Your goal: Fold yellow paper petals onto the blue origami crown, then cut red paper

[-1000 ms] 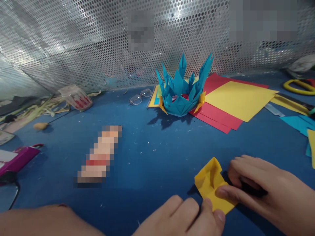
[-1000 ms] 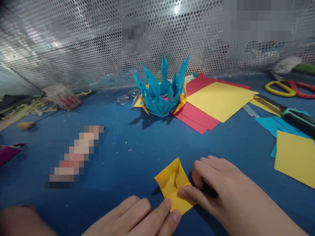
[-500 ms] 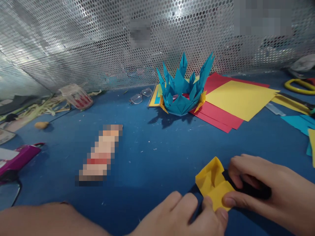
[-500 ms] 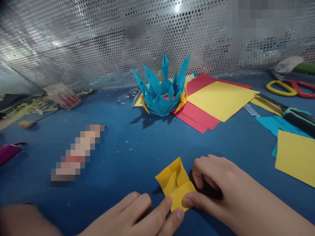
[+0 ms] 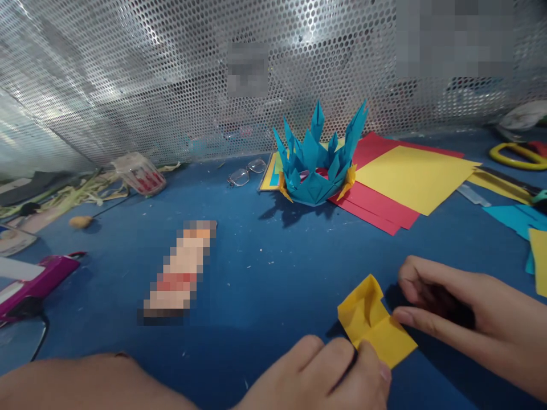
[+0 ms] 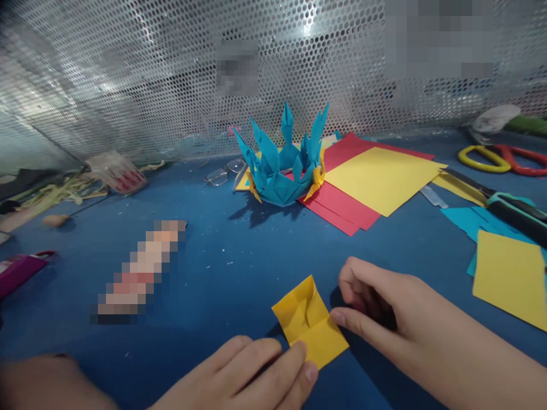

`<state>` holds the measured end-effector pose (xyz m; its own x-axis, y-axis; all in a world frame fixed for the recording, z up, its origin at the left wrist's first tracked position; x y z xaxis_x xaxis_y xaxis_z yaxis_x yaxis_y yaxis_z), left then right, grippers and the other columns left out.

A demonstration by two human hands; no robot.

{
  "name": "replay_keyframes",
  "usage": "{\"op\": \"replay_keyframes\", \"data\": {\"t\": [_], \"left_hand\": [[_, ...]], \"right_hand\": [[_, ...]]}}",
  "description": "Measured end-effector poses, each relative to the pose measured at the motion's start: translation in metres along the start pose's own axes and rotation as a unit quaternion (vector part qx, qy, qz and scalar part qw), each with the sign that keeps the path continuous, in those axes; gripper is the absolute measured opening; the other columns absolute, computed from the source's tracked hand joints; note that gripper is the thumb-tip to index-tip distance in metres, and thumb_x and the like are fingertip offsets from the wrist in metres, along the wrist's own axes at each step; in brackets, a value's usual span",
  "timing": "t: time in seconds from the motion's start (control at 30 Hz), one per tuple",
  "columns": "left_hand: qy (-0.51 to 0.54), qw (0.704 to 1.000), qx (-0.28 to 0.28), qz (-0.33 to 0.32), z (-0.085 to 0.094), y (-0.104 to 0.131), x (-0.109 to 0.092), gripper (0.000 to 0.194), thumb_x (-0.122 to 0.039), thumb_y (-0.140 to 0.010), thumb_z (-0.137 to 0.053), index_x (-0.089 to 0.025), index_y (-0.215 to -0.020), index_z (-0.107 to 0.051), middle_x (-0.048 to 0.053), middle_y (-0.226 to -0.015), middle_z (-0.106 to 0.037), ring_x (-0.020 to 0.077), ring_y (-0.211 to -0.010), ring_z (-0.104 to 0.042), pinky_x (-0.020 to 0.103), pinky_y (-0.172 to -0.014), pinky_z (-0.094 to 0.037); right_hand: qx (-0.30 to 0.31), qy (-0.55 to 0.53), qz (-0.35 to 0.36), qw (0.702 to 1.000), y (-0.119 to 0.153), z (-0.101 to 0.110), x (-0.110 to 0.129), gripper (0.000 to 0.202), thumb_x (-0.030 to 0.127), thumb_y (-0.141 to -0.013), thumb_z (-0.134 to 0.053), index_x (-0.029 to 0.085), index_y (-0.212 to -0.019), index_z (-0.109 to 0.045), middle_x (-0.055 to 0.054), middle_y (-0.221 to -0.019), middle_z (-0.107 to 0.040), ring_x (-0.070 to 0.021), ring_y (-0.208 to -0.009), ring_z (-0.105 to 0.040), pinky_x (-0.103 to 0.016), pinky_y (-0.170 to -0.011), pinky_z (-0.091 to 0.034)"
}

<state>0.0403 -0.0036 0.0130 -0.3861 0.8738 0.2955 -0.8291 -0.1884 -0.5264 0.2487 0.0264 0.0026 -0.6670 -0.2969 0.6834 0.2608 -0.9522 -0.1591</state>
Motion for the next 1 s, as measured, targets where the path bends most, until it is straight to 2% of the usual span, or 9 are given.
{"op": "replay_keyframes", "data": {"t": [0.1,0.17,0.23,0.4,0.53,0.63,0.77,0.9,1.0], "left_hand": [[0.029,0.999,-0.016,-0.012,-0.003,-0.001,0.002,0.018,-0.016,-0.097,-0.056,-0.022,-0.095,-0.073,-0.006,-0.1,-0.076,0.0082,-0.088,-0.064,0.019,-0.062,-0.048],[0.054,0.998,-0.028,-0.013,-0.005,0.0,0.004,0.016,-0.017,-0.097,-0.057,-0.02,-0.098,-0.073,-0.004,-0.105,-0.075,0.0096,-0.093,-0.065,0.019,-0.07,-0.051],[0.072,0.997,-0.034,-0.013,-0.008,0.002,0.004,0.015,-0.019,-0.096,-0.057,-0.019,-0.1,-0.072,-0.003,-0.109,-0.075,0.0103,-0.097,-0.064,0.019,-0.076,-0.052],[0.095,0.995,-0.029,-0.024,-0.01,0.004,0.004,0.014,-0.023,-0.097,-0.059,-0.019,-0.1,-0.071,-0.003,-0.113,-0.073,0.0106,-0.102,-0.063,0.019,-0.083,-0.052],[0.09,0.996,-0.007,-0.022,-0.009,0.002,0.004,0.015,-0.023,-0.098,-0.056,-0.022,-0.1,-0.071,-0.006,-0.11,-0.072,0.0092,-0.101,-0.062,0.019,-0.077,-0.05],[0.066,0.997,-0.021,-0.017,-0.008,0.0,0.003,0.018,-0.022,-0.099,-0.054,-0.025,-0.099,-0.072,-0.007,-0.103,-0.073,0.008,-0.095,-0.062,0.018,-0.073,-0.049],[0.041,0.998,-0.049,-0.007,-0.008,-0.001,0.002,0.018,-0.025,-0.098,-0.057,-0.028,-0.095,-0.074,-0.01,-0.101,-0.074,0.0073,-0.093,-0.063,0.018,-0.073,-0.049],[0.009,0.999,-0.046,-0.01,-0.007,0.003,0.001,0.017,-0.029,-0.097,-0.058,-0.032,-0.098,-0.074,-0.012,-0.108,-0.073,0.0078,-0.094,-0.063,0.018,-0.072,-0.051],[-0.013,0.999,-0.031,-0.026,-0.005,0.007,0.0,0.015,-0.034,-0.093,-0.065,-0.031,-0.105,-0.074,-0.008,-0.114,-0.073,0.0098,-0.1,-0.063,0.019,-0.082,-0.052]], "right_hand": [[-0.004,-0.06,-0.039,0.997,-0.003,0.001,0.004,0.021,0.045,-0.084,-0.063,0.026,-0.092,-0.062,0.002,-0.07,-0.064,-0.0121,-0.058,-0.059,-0.018,-0.052,-0.052],[-0.006,-0.093,-0.058,0.994,-0.005,0.001,0.008,0.033,0.046,-0.083,-0.064,0.027,-0.11,-0.062,-0.001,-0.089,-0.072,-0.0155,-0.074,-0.068,-0.022,-0.063,-0.057],[0.004,-0.116,-0.068,0.991,-0.007,0.001,0.01,0.039,0.047,-0.081,-0.064,0.027,-0.115,-0.063,-0.002,-0.094,-0.073,-0.0181,-0.08,-0.07,-0.024,-0.067,-0.059],[0.029,-0.122,-0.094,0.988,-0.005,-0.001,0.008,0.039,0.054,-0.08,-0.062,0.027,-0.107,-0.07,-0.002,-0.081,-0.073,-0.02,-0.073,-0.071,-0.027,-0.064,-0.06],[0.022,-0.078,-0.089,0.993,-0.006,-0.002,0.006,0.03,0.055,-0.08,-0.063,0.026,-0.083,-0.073,-0.002,-0.078,-0.073,-0.0191,-0.067,-0.069,-0.025,-0.057,-0.057],[0.009,-0.048,-0.039,0.998,-0.009,-0.002,0.012,0.025,0.047,-0.082,-0.061,0.025,-0.074,-0.069,-0.001,-0.07,-0.07,-0.0173,-0.062,-0.067,-0.023,-0.052,-0.055],[-0.016,-0.031,0.067,0.997,-0.012,0.002,0.02,0.016,0.034,-0.084,-0.062,0.024,-0.072,-0.062,-0.002,-0.078,-0.07,-0.0144,-0.066,-0.067,-0.02,-0.057,-0.056],[-0.003,-0.011,0.212,0.977,-0.012,0.006,0.023,0.01,0.02,-0.09,-0.058,0.024,-0.085,-0.066,0.0,-0.083,-0.069,-0.0099,-0.075,-0.068,-0.014,-0.066,-0.055],[0.038,0.023,0.283,0.958,-0.01,0.008,0.021,0.018,0.018,-0.094,-0.053,0.025,-0.095,-0.069,-0.002,-0.088,-0.07,-0.0095,-0.078,-0.067,-0.014,-0.07,-0.054]]}}
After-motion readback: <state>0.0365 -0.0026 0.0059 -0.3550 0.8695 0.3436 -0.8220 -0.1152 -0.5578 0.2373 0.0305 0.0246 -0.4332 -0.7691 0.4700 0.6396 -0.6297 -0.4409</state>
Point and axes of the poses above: each hand's wrist, its own y-axis away from the middle knuckle, its own z-axis out of the back of the hand, x = y × z, the point moved 3 cm from there along -y, towards the middle knuckle
